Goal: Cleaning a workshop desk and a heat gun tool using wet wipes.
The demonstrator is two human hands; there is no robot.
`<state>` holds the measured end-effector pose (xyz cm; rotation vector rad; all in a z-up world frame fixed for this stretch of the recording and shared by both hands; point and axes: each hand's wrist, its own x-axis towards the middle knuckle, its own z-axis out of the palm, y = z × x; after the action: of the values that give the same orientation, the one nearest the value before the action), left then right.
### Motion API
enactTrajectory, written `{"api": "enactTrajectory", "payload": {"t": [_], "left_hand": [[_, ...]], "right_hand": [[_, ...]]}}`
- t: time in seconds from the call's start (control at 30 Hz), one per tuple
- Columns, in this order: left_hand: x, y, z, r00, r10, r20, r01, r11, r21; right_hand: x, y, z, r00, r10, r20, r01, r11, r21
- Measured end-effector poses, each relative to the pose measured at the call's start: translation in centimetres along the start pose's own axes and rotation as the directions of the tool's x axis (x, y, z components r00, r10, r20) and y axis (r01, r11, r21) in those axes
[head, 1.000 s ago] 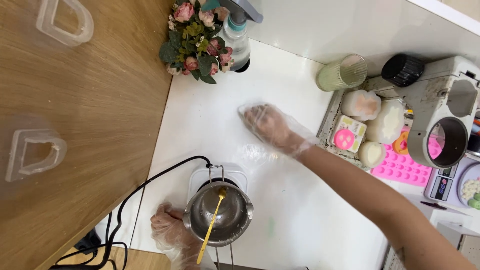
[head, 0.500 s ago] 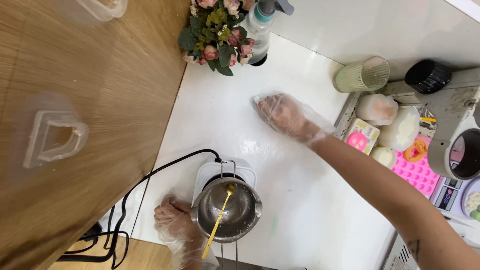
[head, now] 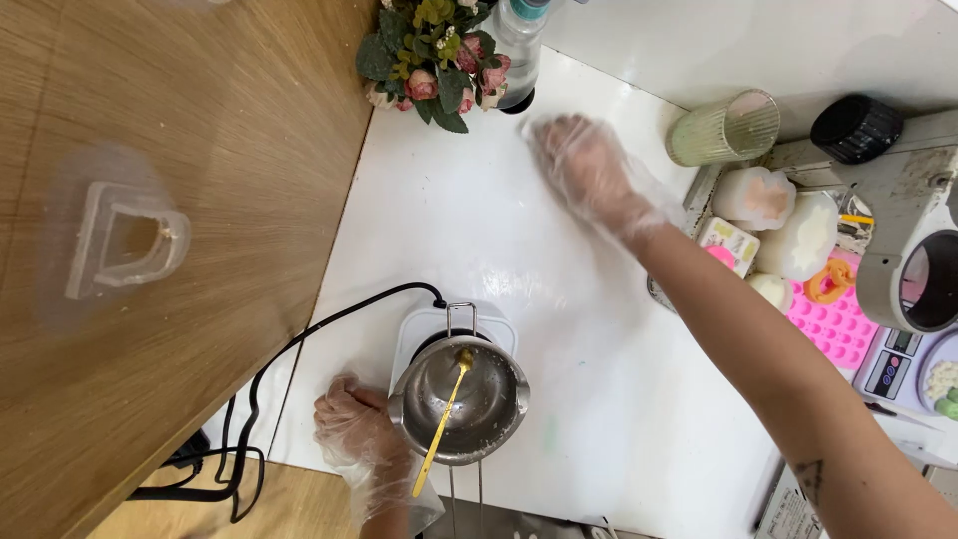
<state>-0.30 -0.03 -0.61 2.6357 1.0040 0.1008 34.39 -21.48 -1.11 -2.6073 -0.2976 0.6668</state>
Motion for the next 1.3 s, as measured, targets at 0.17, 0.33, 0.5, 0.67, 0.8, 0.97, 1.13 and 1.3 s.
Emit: {"api": "enactTrajectory", "payload": {"t": [0.17, 0.33, 0.5, 0.67, 0.8, 0.97, 1.13, 1.3], "left_hand": [[0.1, -0.5, 0.3, 0.999, -0.047, 0.013, 0.045, 0.996, 0.076], [0.1, -0.6, 0.3, 1.000, -0.017, -0.019, 0.018, 0.999, 0.041], [-0.1, 0.1, -0.4, 0.999, 0.035, -0.019, -0.034, 0.999, 0.025], [-0.2, -0.7, 1.2, 0.999, 0.000, -0.053, 0.003, 0.998, 0.059], [0.5, 0.6, -0.1, 0.999, -0.021, -0.027, 0.022, 0.999, 0.026], [0.1, 0.1, 0.0, 1.000, 0.015, -0.015, -0.015, 1.000, 0.010], [0.3, 0.6, -0.3, 1.000, -0.002, -0.014, 0.002, 1.000, -0.004], [0.6, 0.9, -0.7, 1.000, -0.005, 0.011, 0.006, 1.000, -0.031]], "right_hand": [[-0.6, 3.1, 2.9, 0.783, -0.522, -0.338, 0.433, 0.848, -0.305], [-2.4, 3.0, 1.8, 0.709, -0.674, -0.208, 0.596, 0.730, -0.334], [1.1, 0.8, 3.8, 0.869, -0.427, -0.251, 0.424, 0.903, -0.068], [-2.1, -0.2, 3.6, 0.934, -0.315, -0.171, 0.312, 0.949, -0.046], [-0.3, 0.5, 3.6, 0.866, -0.451, -0.214, 0.448, 0.892, -0.067], [2.5, -1.6, 4.8, 0.829, -0.390, -0.400, 0.401, 0.914, -0.061], [-0.3, 0.6, 6.9, 0.797, -0.508, -0.328, 0.546, 0.837, 0.030], [1.6, -0.7, 5.1, 0.869, -0.463, -0.173, 0.493, 0.840, 0.228]]}}
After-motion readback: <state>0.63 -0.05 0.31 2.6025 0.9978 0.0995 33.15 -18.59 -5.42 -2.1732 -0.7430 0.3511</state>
